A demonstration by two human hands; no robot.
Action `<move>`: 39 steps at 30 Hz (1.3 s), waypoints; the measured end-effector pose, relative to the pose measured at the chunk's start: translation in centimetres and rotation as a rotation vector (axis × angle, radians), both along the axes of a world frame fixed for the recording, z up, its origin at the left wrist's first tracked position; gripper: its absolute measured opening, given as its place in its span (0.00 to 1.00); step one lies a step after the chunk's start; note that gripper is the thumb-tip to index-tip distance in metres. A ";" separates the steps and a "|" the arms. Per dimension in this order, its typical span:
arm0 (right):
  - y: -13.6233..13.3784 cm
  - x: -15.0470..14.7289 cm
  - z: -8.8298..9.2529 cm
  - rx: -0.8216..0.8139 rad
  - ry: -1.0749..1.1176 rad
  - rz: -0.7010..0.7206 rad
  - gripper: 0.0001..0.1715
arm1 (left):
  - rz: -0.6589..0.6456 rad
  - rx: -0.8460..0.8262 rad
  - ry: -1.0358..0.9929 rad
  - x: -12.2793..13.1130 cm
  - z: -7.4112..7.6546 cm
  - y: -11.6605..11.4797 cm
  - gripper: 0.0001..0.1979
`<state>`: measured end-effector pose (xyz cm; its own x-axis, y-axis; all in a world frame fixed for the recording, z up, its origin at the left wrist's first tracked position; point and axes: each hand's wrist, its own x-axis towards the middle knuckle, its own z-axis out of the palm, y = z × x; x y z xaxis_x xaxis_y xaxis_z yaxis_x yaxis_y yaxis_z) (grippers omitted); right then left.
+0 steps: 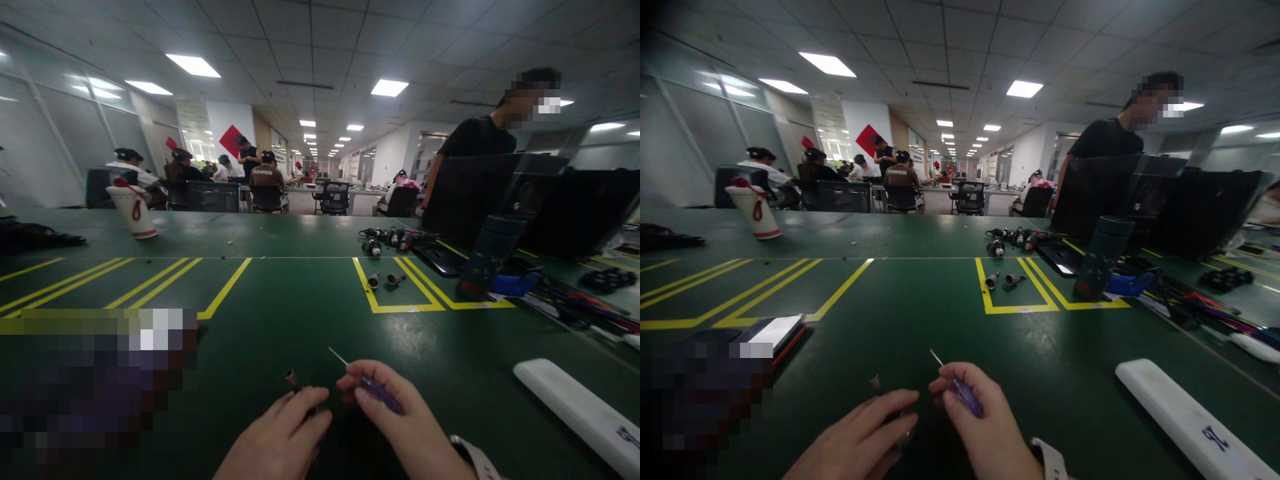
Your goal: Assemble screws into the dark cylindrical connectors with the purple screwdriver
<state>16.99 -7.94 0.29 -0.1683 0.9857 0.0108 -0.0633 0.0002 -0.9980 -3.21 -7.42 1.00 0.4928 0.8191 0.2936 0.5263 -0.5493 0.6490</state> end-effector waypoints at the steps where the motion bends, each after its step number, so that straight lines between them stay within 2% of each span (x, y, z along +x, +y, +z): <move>1: 0.1 0.2 0.2 -0.002 -0.015 -0.042 0.16 | 0.039 -0.041 -0.036 0.0 0.4 0.2 0.18; 3: 0.2 0.5 0.7 0.035 -0.052 -0.085 0.18 | 0.128 -0.170 -0.116 -0.1 1.2 0.8 0.15; 5: 0.1 0.9 1.1 0.103 -0.084 -0.102 0.19 | 0.257 -0.356 -0.284 -0.1 1.8 1.4 0.13; 8: -0.1 1.1 1.6 0.185 -0.209 -0.073 0.19 | 0.340 -0.601 -0.495 0.1 2.1 1.8 0.15; 10: -0.4 1.0 1.7 0.240 -0.343 -0.029 0.18 | 0.357 -0.683 -0.565 0.2 2.1 1.8 0.16; 13: -0.7 0.7 2.0 0.317 -0.463 -0.022 0.16 | 0.356 -0.720 -0.605 0.4 1.9 1.5 0.16; 22: -0.9 0.7 2.3 0.476 -0.506 -0.062 0.13 | 0.227 -0.636 -0.590 0.3 0.7 1.5 0.15; 24: -1.0 0.7 2.1 0.523 -0.523 -0.061 0.11 | 0.178 -0.533 -0.499 0.3 0.8 1.3 0.14; 28: -1.0 0.8 1.8 0.579 -0.552 -0.051 0.11 | 0.002 -0.204 -0.191 0.2 1.5 0.3 0.18; 32: -1.0 0.8 1.7 0.599 -0.576 -0.068 0.10 | -0.124 -0.055 -0.063 0.3 2.1 -0.1 0.22; 36: -1.0 0.8 1.7 0.639 -0.572 -0.032 0.11 | -0.086 -0.029 -0.069 0.4 1.6 0.1 0.20; 39: -1.0 0.7 1.5 0.656 -0.579 0.012 0.10 | 0.052 -0.107 -0.186 0.3 0.8 0.6 0.17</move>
<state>17.65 -8.92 1.77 -0.3330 0.8085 0.4852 0.4502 0.5885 -0.6716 -2.96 -6.84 1.78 0.3943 0.8734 0.2858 0.4177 -0.4474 0.7908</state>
